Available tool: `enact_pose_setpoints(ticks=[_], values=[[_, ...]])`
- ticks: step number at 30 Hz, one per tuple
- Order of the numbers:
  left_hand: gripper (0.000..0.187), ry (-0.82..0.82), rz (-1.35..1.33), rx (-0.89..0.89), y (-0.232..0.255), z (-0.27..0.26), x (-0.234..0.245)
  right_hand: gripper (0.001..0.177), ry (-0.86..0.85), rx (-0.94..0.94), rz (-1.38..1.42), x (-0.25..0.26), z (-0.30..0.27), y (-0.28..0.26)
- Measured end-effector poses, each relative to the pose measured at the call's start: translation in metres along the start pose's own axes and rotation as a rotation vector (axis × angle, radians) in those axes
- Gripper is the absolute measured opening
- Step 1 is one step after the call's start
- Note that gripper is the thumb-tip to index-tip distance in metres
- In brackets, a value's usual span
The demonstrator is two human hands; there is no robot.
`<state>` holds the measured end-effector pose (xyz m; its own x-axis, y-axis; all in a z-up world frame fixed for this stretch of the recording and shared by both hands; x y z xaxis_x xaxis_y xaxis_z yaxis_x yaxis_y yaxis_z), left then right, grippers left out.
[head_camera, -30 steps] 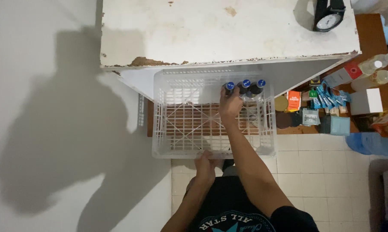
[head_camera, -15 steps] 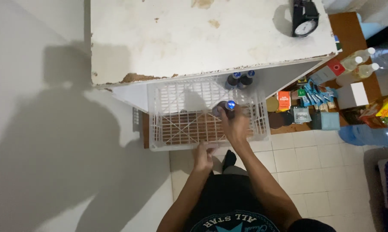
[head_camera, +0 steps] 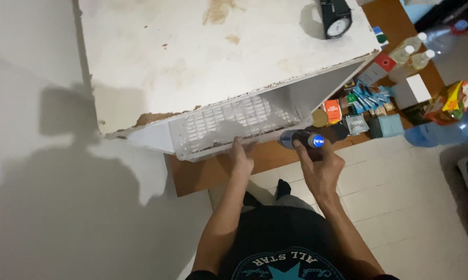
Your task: Organize various medicine bottles, cartons, and boxes by moving them between a shelf and a table.
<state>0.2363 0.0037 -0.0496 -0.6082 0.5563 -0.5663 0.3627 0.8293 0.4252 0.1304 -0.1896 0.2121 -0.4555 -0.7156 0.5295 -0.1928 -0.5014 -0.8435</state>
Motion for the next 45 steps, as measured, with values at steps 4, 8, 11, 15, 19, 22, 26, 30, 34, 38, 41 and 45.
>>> enact_pose_setpoints(ticks=[4, 8, 11, 15, 19, 22, 26, 30, 34, 38, 41, 45], values=[[0.057, -0.102, 0.014, 0.096, 0.002, -0.015, -0.01, 0.025, 0.007, 0.025, -0.066, 0.015, -0.003, 0.002], [0.066, -0.104, 0.316, 0.155, -0.031, -0.027, 0.018, 0.03, 0.091, 0.02, -0.027, 0.046, 0.0, -0.005], [0.07, -0.315, 0.581, 0.092, -0.063, -0.068, -0.006, 0.028, 0.11, -0.011, -0.106, 0.068, 0.008, 0.009], [0.077, -0.903, 1.265, -0.737, -0.056, -0.187, -0.131, 0.027, 0.046, -0.035, -0.177, 0.092, 0.032, 0.034], [0.085, -1.091, 1.27, -0.976, -0.093, -0.21, -0.208, 0.034, 0.048, 0.004, -0.228, 0.12, 0.071, 0.039], [0.072, -0.997, 1.335, -0.975, -0.13, -0.191, -0.254, 0.035, 0.039, 0.077, -0.215, 0.142, 0.116, 0.055], [0.062, -0.944, 1.319, -0.977, -0.168, -0.165, -0.32, 0.042, 0.004, 0.058, -0.143, 0.172, 0.189, 0.076], [0.058, -0.877, 1.233, -0.742, -0.207, -0.119, -0.369, 0.044, -0.048, 0.171, -0.047, 0.192, 0.26, 0.094], [0.062, -0.726, 1.316, -1.104, -0.215, -0.09, -0.415, 0.035, -0.183, 0.174, -0.063, 0.186, 0.333, 0.101], [0.074, -0.49, 1.327, -1.121, -0.211, -0.05, -0.439, 0.033, -0.189, 0.355, -0.121, 0.159, 0.39, 0.099], [0.078, -0.363, 1.308, -1.066, -0.212, -0.008, -0.432, 0.032, -0.217, 0.382, -0.048, 0.131, 0.433, 0.102], [0.075, -0.243, 1.338, -1.052, -0.209, 0.027, -0.422, 0.033, -0.237, 0.503, -0.044, 0.07, 0.48, 0.13]])
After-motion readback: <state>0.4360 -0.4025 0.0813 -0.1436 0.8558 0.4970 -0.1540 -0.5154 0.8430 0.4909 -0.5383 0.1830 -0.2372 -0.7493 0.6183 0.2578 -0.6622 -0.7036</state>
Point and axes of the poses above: each hand's wrist, its own z-axis towards the middle knuckle, its own x-axis out of the back of the hand, y = z × x, the point moved 5 cm from there along z, towards the middle knuckle, and after that the axes turned 6 degrees about -y, right-handed, at the moved point
